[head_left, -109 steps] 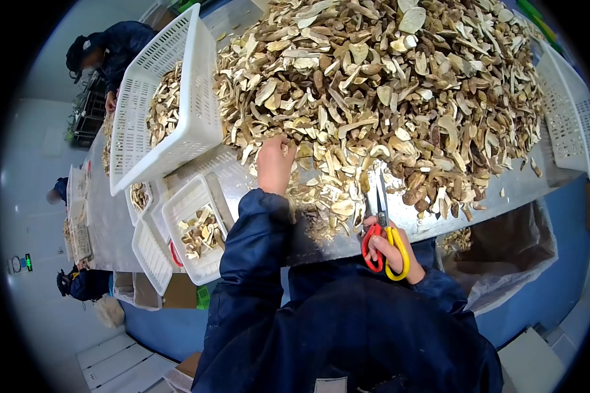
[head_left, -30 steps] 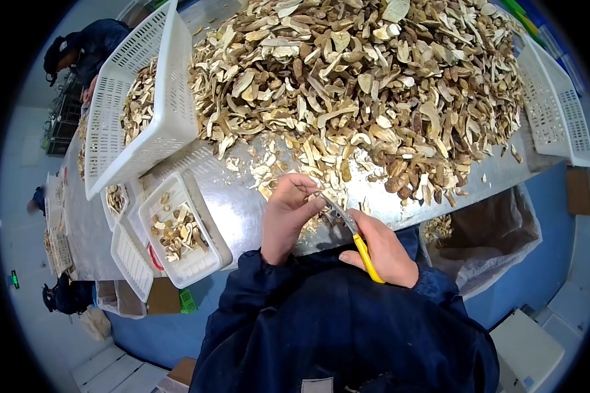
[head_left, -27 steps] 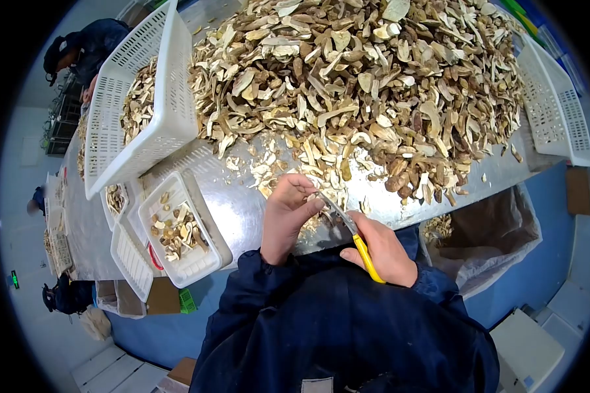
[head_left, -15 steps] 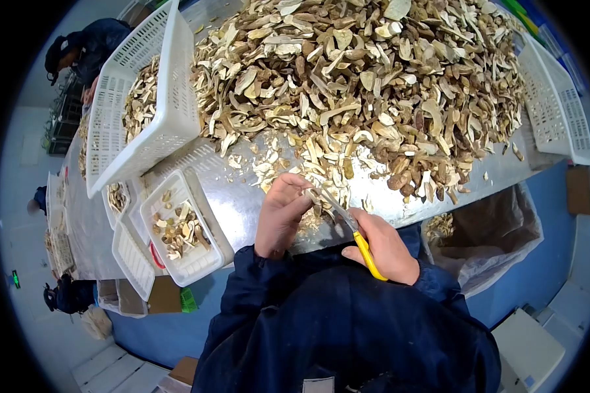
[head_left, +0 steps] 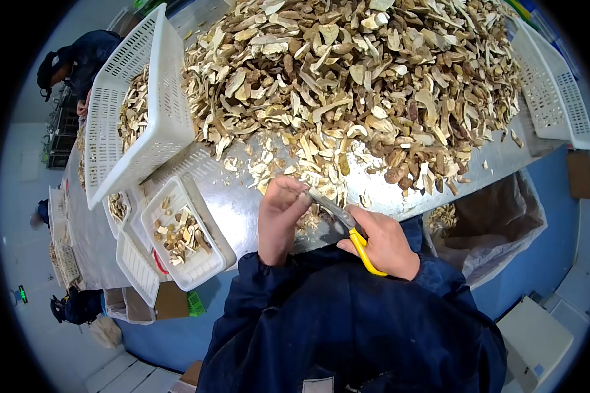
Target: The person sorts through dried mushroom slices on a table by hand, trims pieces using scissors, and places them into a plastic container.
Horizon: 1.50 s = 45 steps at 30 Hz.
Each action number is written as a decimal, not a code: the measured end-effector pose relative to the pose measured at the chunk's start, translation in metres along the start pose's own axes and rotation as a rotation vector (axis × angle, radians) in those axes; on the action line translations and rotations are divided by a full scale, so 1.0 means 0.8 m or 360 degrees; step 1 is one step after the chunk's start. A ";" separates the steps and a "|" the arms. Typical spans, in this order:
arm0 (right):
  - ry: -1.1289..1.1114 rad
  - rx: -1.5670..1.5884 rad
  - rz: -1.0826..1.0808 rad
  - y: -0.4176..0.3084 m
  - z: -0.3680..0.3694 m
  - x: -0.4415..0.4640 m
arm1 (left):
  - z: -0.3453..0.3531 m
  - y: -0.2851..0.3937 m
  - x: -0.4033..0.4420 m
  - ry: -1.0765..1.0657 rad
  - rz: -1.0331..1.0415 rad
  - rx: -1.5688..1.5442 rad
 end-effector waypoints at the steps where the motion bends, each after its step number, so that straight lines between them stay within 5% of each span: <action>1: -0.0022 0.0024 0.0021 0.002 0.002 0.000 | -0.002 -0.001 0.001 -0.0009 -0.0002 0.0015; 13: -0.0016 0.0487 0.0185 0.032 -0.011 -0.001 | -0.022 -0.006 0.003 0.0074 -0.0289 -0.0378; 16: 0.0172 0.0749 0.0203 0.053 -0.009 -0.009 | -0.049 -0.012 0.016 -0.0080 -0.0284 -0.0489; 19: 0.0401 0.0937 0.0161 0.075 -0.002 -0.015 | -0.068 -0.008 0.035 0.0115 -0.0370 -0.0597; 23: 0.0538 0.1054 0.0094 0.089 0.003 -0.015 | -0.086 0.000 0.079 0.0151 -0.0318 0.0689; 24: 0.0551 0.1032 0.0063 0.095 0.007 -0.015 | -0.081 0.004 0.094 0.0149 0.0024 0.1149; 27: 0.0600 0.1185 0.0137 0.098 0.004 -0.013 | -0.032 0.013 0.113 0.0123 0.0090 0.2089; 31: 0.0727 0.1423 0.0252 0.113 0.009 -0.015 | -0.014 -0.005 0.128 0.0111 0.0128 0.2506; 35: 0.0731 0.1403 0.0148 0.112 0.006 -0.017 | -0.059 -0.004 0.136 0.0098 -0.0099 0.1490; 36: 0.0735 0.1410 0.0140 0.113 0.007 -0.016 | -0.071 -0.010 0.133 0.0105 -0.0435 0.0818; 39: 0.0728 0.1434 0.0110 0.112 0.009 -0.014 | -0.067 -0.006 0.123 0.0180 -0.0484 0.0240; 40: 0.0724 0.1438 0.0100 0.111 0.009 -0.014 | -0.069 -0.009 0.125 0.0032 -0.0536 0.0473; 44: 0.0729 0.1479 0.0060 0.110 0.007 -0.014 | 0.000 0.001 0.121 -0.0425 0.0226 0.2196; 45: 0.0731 0.1472 0.0070 0.110 0.007 -0.015 | 0.004 -0.003 0.121 -0.0425 0.0341 0.2229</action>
Point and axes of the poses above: each hand's wrist, its own x-axis towards the middle knuckle, its own z-axis out of the palm, y = z × x, the point moved 6 cm from there along x, towards the middle knuckle
